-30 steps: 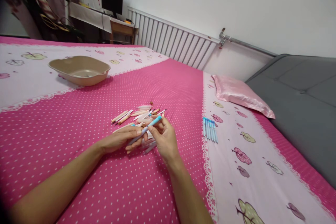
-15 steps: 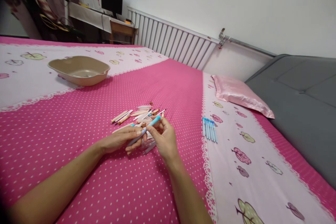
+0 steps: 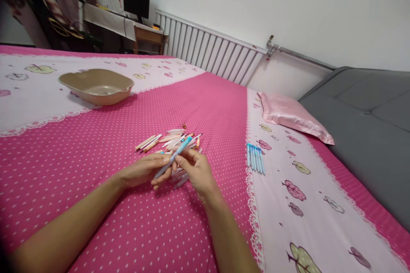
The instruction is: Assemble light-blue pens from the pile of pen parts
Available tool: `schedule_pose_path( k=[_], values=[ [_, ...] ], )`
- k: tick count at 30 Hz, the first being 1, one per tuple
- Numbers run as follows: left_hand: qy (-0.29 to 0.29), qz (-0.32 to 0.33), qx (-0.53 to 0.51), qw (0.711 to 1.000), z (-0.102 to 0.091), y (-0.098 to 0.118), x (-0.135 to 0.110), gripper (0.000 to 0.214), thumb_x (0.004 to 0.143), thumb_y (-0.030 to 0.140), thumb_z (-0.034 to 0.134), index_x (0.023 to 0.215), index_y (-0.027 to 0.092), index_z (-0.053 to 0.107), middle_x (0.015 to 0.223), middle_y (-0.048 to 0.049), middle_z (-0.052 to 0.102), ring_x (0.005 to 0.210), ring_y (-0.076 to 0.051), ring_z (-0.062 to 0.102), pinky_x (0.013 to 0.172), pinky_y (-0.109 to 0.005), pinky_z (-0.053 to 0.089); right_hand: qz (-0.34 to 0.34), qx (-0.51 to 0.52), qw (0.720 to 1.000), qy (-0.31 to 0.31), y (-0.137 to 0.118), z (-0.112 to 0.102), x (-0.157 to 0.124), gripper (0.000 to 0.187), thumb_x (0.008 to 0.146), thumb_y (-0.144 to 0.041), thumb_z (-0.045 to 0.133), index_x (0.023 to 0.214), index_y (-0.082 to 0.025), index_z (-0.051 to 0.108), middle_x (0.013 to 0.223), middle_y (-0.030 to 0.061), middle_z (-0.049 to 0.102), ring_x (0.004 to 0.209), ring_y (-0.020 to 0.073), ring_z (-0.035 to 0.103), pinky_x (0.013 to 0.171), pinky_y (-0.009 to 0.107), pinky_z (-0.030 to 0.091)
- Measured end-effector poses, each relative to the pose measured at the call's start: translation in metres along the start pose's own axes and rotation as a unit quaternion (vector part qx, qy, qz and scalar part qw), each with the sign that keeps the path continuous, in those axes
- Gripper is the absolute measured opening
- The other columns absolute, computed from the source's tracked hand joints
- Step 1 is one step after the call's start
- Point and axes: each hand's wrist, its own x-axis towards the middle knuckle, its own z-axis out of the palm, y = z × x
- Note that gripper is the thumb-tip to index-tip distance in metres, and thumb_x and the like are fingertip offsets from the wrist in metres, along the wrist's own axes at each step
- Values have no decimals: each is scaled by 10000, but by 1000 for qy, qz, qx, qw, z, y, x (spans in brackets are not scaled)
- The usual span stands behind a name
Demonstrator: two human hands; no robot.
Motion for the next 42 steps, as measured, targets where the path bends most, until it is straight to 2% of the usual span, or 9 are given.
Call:
schedule_pose_path(
  k=[2, 7, 14, 22, 26, 29, 31, 35, 42],
  values=[
    [-7, 2, -8, 1000, 0, 0, 0, 343, 903, 389, 381, 886, 106, 574, 501, 14, 493, 393, -73, 388, 435, -194, 386, 2, 4, 1000, -13, 1, 0, 0, 248, 737, -388, 664, 838, -162, 669, 610, -19, 555, 656, 134, 557, 713, 281, 443],
    [-7, 10, -1, 1000, 2, 3, -1, 353, 892, 409, 409, 846, 101, 575, 516, 5, 516, 383, -67, 389, 425, -195, 381, -1, -11, 1000, 1, 2, 1, 1, 295, 732, -400, 668, 920, -172, 675, 597, -22, 556, 632, 140, 549, 671, 279, 449],
    [7, 2, 18, 1000, 5, 6, 1, 366, 849, 453, 490, 779, 103, 574, 609, -44, 619, 417, -73, 473, 438, -192, 380, 2, -40, 999, 2, 5, -2, -1, 245, 741, -413, 658, 784, -172, 643, 612, -13, 562, 591, 149, 574, 606, 279, 473],
    [0, 9, 32, 999, 4, 5, 2, 343, 843, 434, 517, 879, 99, 576, 718, -78, 678, 472, -87, 537, 482, -202, 399, 6, -65, 997, 50, 9, 1, 2, 312, 683, -425, 703, 794, -155, 590, 590, -21, 557, 525, 128, 554, 520, 253, 455],
    [-8, 11, 32, 999, 3, 4, 2, 359, 847, 438, 508, 895, 92, 585, 731, -87, 681, 469, -90, 541, 472, -201, 398, -10, -62, 996, 68, 6, 2, 2, 361, 632, -380, 754, 860, -162, 578, 804, 44, 645, 721, 156, 609, 643, 264, 484],
    [-4, 9, 28, 1000, 2, 2, 2, 353, 858, 432, 490, 867, 93, 588, 742, -96, 684, 471, -98, 550, 466, -206, 400, -15, -7, 999, 47, 1, 2, 0, 474, 630, -329, 763, 1024, -202, 533, 1046, 85, 638, 868, 190, 617, 699, 289, 503],
    [-4, 4, 20, 1000, 1, 2, 2, 349, 866, 429, 475, 866, 98, 585, 744, -99, 687, 479, -108, 562, 473, -215, 409, -15, 30, 999, 24, -3, 2, -2, 504, 678, -308, 727, 1116, -227, 492, 1084, 80, 633, 895, 190, 617, 725, 300, 506],
    [-14, -2, 28, 1000, 0, 2, 1, 370, 878, 432, 448, 848, 94, 594, 760, -117, 691, 498, -115, 577, 496, -225, 412, -12, 50, 999, 13, -6, 1, -3, 484, 719, -284, 686, 1159, -225, 493, 1027, 64, 660, 804, 161, 630, 746, 300, 500],
    [-17, -4, 41, 999, 2, 2, 2, 373, 873, 445, 455, 841, 97, 587, 762, -118, 695, 491, -111, 573, 478, -216, 390, -12, 17, 998, 65, 2, 1, 0, 432, 671, -302, 730, 1052, -202, 551, 856, 26, 674, 623, 128, 608, 624, 263, 494]
  ],
)
